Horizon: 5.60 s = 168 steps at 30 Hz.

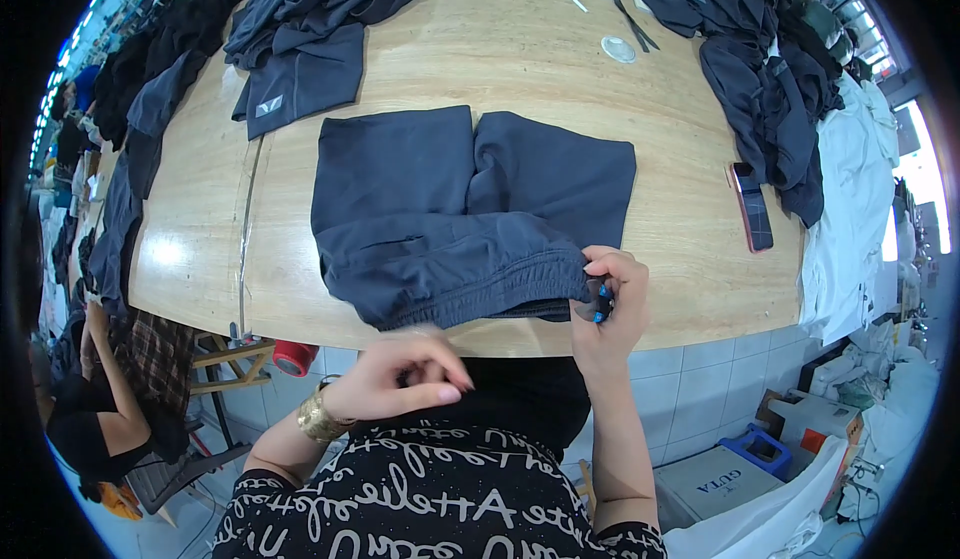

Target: Inspecting and trimming loose threads from a pair of gray athletic shorts.

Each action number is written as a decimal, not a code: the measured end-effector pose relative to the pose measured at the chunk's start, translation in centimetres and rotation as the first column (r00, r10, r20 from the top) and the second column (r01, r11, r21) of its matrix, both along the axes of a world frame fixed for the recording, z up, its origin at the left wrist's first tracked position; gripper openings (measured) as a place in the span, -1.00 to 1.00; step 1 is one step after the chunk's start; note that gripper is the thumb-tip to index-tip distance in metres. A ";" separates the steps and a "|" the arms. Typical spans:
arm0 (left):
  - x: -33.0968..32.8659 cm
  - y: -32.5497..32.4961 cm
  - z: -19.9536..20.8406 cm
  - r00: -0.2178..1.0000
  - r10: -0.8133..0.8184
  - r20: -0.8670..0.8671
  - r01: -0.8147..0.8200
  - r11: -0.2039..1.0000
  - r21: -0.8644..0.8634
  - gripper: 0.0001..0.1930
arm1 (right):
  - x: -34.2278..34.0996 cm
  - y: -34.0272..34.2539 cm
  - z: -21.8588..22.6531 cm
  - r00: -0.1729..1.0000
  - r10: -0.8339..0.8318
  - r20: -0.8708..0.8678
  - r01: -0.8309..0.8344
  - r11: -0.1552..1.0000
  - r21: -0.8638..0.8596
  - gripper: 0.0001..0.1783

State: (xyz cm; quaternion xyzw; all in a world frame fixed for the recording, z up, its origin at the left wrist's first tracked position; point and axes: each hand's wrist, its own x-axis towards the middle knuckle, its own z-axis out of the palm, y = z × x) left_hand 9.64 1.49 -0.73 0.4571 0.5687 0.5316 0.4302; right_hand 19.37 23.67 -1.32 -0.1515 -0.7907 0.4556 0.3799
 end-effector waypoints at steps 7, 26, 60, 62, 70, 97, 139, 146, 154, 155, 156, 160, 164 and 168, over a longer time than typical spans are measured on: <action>1.3 4.5 -3.6 0.163 0.101 0.981 -0.236 0.970 -0.060 -0.52 | 0.4 0.1 1.3 0.984 0.153 -0.088 -0.154 0.988 0.006 -0.59; 0.5 3.7 0.5 0.290 0.398 0.870 -0.674 0.730 -0.110 -0.77 | 1.4 2.7 -1.0 0.986 -0.016 0.166 -0.037 0.950 0.311 -0.52; 1.2 4.4 0.7 0.450 0.443 0.775 -0.648 0.760 -0.058 -0.76 | 1.9 1.3 6.9 0.839 0.151 0.523 -0.145 0.988 -0.052 -0.42; 1.2 4.4 0.9 0.507 0.471 0.722 -0.635 0.771 -0.057 -0.71 | 2.2 1.0 7.2 0.879 0.113 0.464 -0.123 0.992 -0.008 -0.43; 1.6 4.5 0.7 0.501 0.482 0.719 -0.631 0.772 -0.079 -0.70 | 2.1 -2.9 7.8 0.822 0.477 0.311 -0.190 0.744 -0.641 -0.78; 1.8 3.9 0.3 0.535 0.486 0.691 -0.577 0.807 -0.121 -0.60 | -1.7 -3.4 4.8 0.940 0.169 0.295 -0.162 0.986 -0.047 -0.87; -3.2 3.6 3.5 0.931 0.342 0.131 -0.337 0.940 -0.057 -0.84 | -0.5 -0.9 6.9 0.851 0.477 0.222 -0.176 0.656 -0.734 -0.81; -3.0 3.9 3.4 0.930 0.334 0.156 -0.325 0.942 -0.082 -0.83 | -1.2 -1.4 6.6 0.848 0.501 0.173 -0.200 0.606 -0.770 -0.80; -2.5 4.1 2.4 0.928 0.368 0.055 -0.363 0.928 -0.089 -0.84 | -1.2 -1.4 4.7 0.859 0.461 0.222 -0.294 0.799 -0.524 -0.88; -2.5 4.0 2.4 0.929 0.367 0.045 -0.361 0.927 -0.099 -0.84 | -1.2 -1.4 4.7 0.868 0.453 0.206 -0.338 0.840 -0.425 -0.88; -2.6 3.9 2.5 0.929 0.367 0.043 -0.362 0.927 -0.097 -0.84 | -1.2 -1.5 4.8 0.868 0.453 0.204 -0.339 0.840 -0.423 -0.88; -2.3 4.0 2.9 0.909 0.405 0.096 -0.394 0.912 -0.116 -0.85 | -0.9 -1.6 5.2 0.847 0.458 0.270 -0.246 0.788 -0.564 -0.88; -2.2 5.8 1.6 0.542 0.677 -0.498 -0.574 0.731 0.369 -0.90 | -1.9 -3.5 3.1 0.985 0.134 0.106 -0.094 0.942 -0.321 -0.91; -0.6 5.5 1.5 0.508 0.836 -0.209 -0.741 0.547 0.389 -0.91 | -3.0 -6.6 3.4 0.978 0.129 -0.163 -0.121 0.991 0.057 -0.84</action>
